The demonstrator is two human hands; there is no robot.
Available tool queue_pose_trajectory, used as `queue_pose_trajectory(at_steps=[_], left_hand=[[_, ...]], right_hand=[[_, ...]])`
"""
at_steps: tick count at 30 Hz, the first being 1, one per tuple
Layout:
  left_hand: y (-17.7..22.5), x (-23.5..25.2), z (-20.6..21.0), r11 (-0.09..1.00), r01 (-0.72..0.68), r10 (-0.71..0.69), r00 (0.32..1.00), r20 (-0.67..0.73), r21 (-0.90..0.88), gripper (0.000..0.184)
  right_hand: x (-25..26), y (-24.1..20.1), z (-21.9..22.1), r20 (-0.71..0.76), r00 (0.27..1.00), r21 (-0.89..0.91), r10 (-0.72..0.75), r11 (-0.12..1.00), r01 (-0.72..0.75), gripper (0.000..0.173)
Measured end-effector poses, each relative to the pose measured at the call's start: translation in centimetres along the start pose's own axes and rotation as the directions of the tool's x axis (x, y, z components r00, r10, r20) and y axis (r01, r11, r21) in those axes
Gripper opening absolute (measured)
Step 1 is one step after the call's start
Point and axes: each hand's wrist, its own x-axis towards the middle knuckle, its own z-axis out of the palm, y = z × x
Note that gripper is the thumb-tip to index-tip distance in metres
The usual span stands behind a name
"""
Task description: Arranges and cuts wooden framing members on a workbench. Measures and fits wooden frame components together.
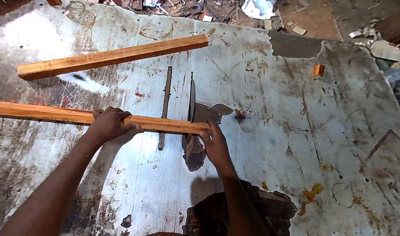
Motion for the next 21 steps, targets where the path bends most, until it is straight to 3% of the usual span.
queue_pose_trajectory(at_steps=[6, 10, 14, 18, 21], left_hand=[[0.2, 0.5, -0.9, 0.999, 0.043, -0.042, 0.995, 0.09, -0.002, 0.074], [0.1, -1.7, 1.5, 0.999, -0.003, -0.004, 0.992, -0.126, -0.051, 0.073], [1.3, -6.2, 3.9, 0.991, -0.042, 0.004, 0.959, -0.285, -0.129, 0.074], [2.5, -10.5, 5.7, 0.981, -0.058, -0.01, 0.938, -0.347, -0.184, 0.075], [3.0, -12.6, 6.4, 0.979, -0.069, -0.021, 0.903, -0.43, -0.193, 0.071]], right_hand=[[0.2, -0.3, -0.3, 0.024, 1.0, 0.006, 0.02, 1.0, -0.02, 0.059], [-2.4, 0.8, 0.8, -0.059, 0.994, -0.02, -0.095, 0.995, 0.094, 0.061], [-7.4, 0.8, 1.3, -0.113, 0.99, -0.048, -0.087, 0.995, 0.082, 0.065], [-11.3, 2.7, 0.6, -0.04, 0.993, -0.002, -0.108, 0.994, 0.108, 0.066], [-12.2, 3.2, -0.9, 0.015, 0.99, 0.107, -0.141, 0.985, 0.138, 0.056]])
